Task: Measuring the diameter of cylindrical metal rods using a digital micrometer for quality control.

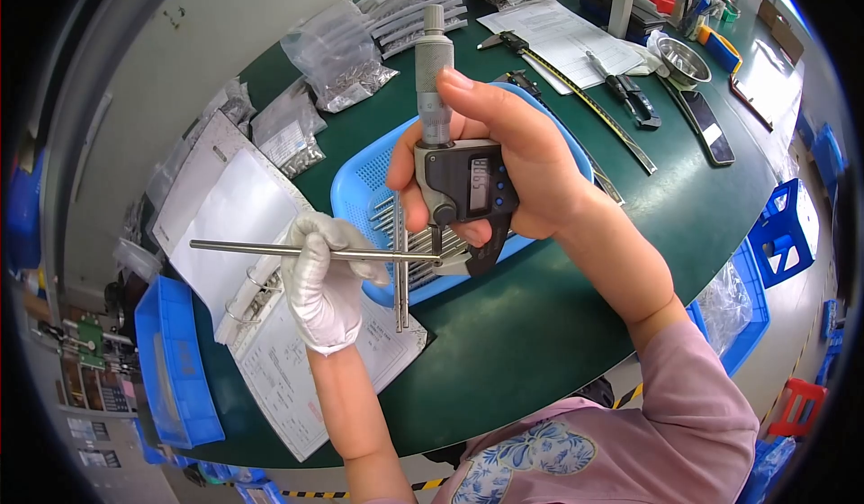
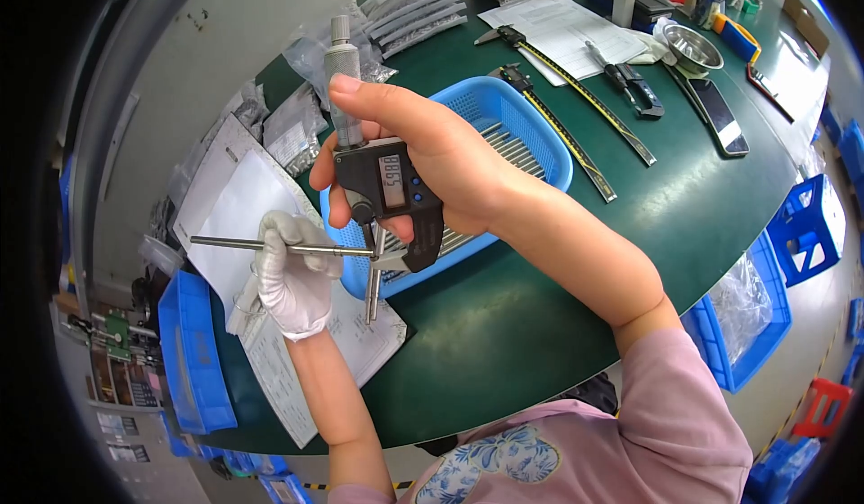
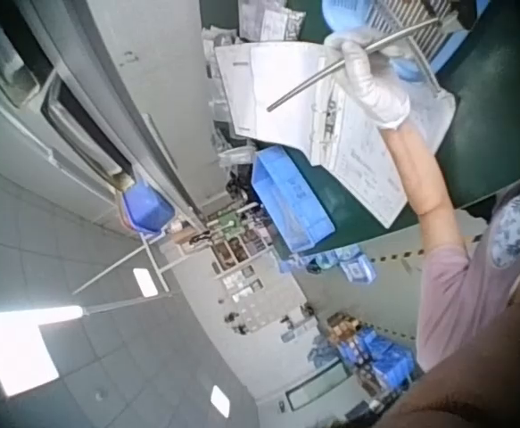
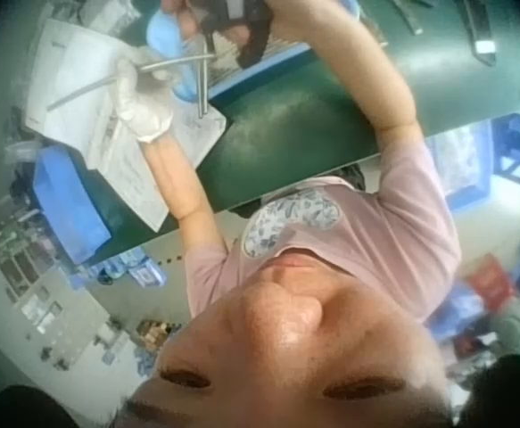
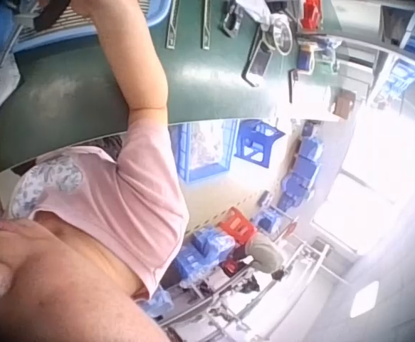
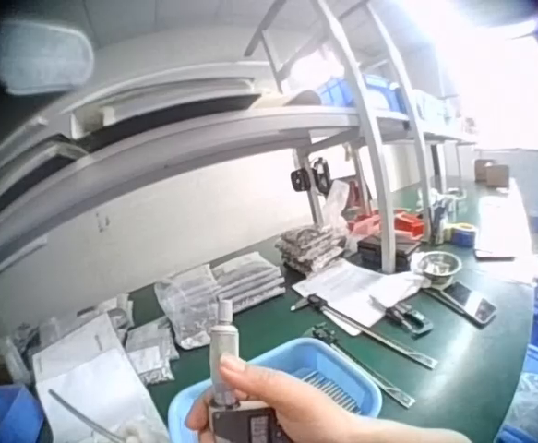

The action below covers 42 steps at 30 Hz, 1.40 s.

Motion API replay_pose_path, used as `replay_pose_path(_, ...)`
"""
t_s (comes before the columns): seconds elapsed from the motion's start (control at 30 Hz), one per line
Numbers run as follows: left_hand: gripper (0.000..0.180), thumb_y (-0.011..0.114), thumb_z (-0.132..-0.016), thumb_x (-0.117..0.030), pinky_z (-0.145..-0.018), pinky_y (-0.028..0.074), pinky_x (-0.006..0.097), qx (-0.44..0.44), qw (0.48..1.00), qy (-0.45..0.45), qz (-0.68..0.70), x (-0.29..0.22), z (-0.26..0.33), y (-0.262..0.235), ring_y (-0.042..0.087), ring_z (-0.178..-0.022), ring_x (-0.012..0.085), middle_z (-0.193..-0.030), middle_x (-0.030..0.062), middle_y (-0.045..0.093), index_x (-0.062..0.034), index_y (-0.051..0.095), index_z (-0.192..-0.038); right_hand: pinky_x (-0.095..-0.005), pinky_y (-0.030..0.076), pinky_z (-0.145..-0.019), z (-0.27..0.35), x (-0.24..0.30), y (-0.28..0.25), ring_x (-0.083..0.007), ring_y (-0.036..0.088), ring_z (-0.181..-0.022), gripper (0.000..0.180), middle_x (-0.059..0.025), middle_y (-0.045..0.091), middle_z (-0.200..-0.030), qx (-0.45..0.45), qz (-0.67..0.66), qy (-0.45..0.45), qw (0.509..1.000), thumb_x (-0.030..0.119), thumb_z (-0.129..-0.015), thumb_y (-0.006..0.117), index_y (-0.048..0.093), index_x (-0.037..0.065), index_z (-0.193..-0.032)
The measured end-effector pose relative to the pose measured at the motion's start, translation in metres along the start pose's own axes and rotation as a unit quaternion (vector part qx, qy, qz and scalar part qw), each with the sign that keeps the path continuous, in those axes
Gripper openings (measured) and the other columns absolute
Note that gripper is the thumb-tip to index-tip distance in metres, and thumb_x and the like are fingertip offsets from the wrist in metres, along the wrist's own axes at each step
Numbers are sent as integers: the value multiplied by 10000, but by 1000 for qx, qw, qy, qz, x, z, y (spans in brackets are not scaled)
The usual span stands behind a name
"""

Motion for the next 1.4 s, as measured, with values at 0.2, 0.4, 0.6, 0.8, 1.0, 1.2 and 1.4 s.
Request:
replay_pose_path(0.2,216,488,-847,-228,-448,447,276,0,1000,-4,12,-1,0,1,493,-477,169,-565,93,491,-42,436,-751,-201,383,-336,0,-2,0,-129,451,-341,634,-163,584,-656,-3,-19,-3,1000,497,-867,233,542,-57,-866)
replay_pose_path(0.4,218,487,-848,-231,-461,450,277,0,1000,-12,28,-2,-1,0,497,-483,173,-564,92,493,-43,433,-753,-197,381,-338,-3,-6,-1,-127,450,-349,627,-169,580,-666,-9,-35,-15,999,475,-880,195,524,-57,-909)
replay_pose_path(0.6,230,503,-840,-242,-458,449,280,2,1000,-10,-1,0,0,3,501,-485,174,-564,104,502,-43,426,-756,-195,382,-341,-2,-6,1,-127,450,-352,638,-177,579,-668,-14,-55,0,998,478,-872,191,524,-65,-904)
replay_pose_path(0.8,230,522,-829,-237,-461,454,280,-6,1000,-14,-11,3,0,1,509,-487,181,-567,109,507,-36,431,-763,-215,369,-374,-2,-6,2,-125,429,-360,585,-138,591,-644,-15,-52,10,998,479,-845,279,565,-32,-842)
replay_pose_path(1.0,230,525,-825,-233,-463,454,280,17,1000,-10,-9,4,-1,5,509,-495,180,-571,112,509,-30,433,-768,-204,357,-362,-1,-4,3,-113,424,-350,582,-120,589,-624,-22,-30,4,999,503,-825,328,567,-27,-811)
replay_pose_path(1.2,235,517,-827,-237,-470,451,283,-8,1000,-16,-14,4,0,5,499,-491,180,-559,109,502,-28,428,-764,-193,383,-343,-3,-5,0,-128,456,-344,634,-168,587,-657,-12,-4,1,1000,502,-854,239,548,-52,-854)
replay_pose_path(1.4,248,512,-829,-248,-474,444,279,5,1000,-12,-22,3,0,4,496,-488,180,-549,107,499,-27,423,-761,-194,385,-353,-4,-8,-1,-124,460,-356,659,-166,584,-663,-8,3,-8,1000,519,-856,210,540,-52,-887)
Point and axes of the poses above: each hand's wrist, its own z-axis away from the middle knuckle, its own y-axis out of the palm, x = y × z, the point moved 3 cm from there along -z, towards the middle knuckle
